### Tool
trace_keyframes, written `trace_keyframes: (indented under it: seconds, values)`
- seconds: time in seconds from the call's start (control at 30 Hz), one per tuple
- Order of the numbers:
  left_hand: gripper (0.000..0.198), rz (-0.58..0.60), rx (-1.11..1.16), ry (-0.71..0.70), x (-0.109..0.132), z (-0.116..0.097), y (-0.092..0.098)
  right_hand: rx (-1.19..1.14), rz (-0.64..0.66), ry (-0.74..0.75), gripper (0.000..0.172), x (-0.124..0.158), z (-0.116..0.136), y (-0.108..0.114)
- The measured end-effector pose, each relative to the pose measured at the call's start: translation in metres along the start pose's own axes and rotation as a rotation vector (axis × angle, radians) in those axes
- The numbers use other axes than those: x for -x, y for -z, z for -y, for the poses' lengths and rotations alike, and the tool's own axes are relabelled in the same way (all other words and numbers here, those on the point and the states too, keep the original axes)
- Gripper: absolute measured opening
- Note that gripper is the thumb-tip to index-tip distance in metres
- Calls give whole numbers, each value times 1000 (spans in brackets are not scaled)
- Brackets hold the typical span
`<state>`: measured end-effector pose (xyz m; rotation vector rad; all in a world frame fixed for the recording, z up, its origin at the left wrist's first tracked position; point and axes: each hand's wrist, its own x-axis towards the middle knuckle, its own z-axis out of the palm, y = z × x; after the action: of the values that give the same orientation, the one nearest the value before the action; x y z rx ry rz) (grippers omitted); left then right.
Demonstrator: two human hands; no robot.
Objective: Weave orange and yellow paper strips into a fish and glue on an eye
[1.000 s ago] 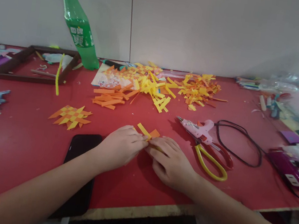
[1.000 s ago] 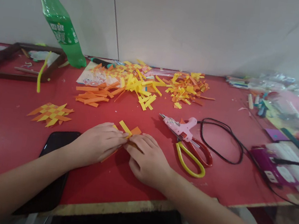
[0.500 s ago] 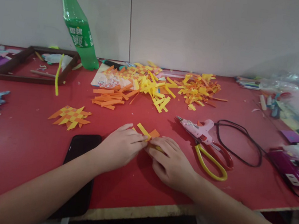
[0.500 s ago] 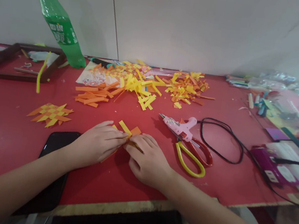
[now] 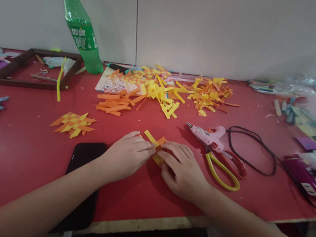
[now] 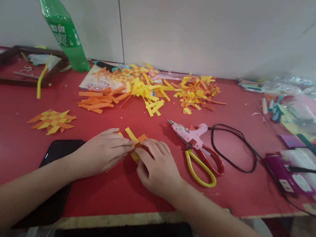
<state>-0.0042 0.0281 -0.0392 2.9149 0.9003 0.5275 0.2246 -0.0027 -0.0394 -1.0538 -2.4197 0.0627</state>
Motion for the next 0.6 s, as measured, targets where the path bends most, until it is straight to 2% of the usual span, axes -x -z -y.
trace_keyframes:
  seconds: [0.6]
  values:
    - [26,-10,51,16,-2,-2,4,14,-4,-25,29,-1,2,0]
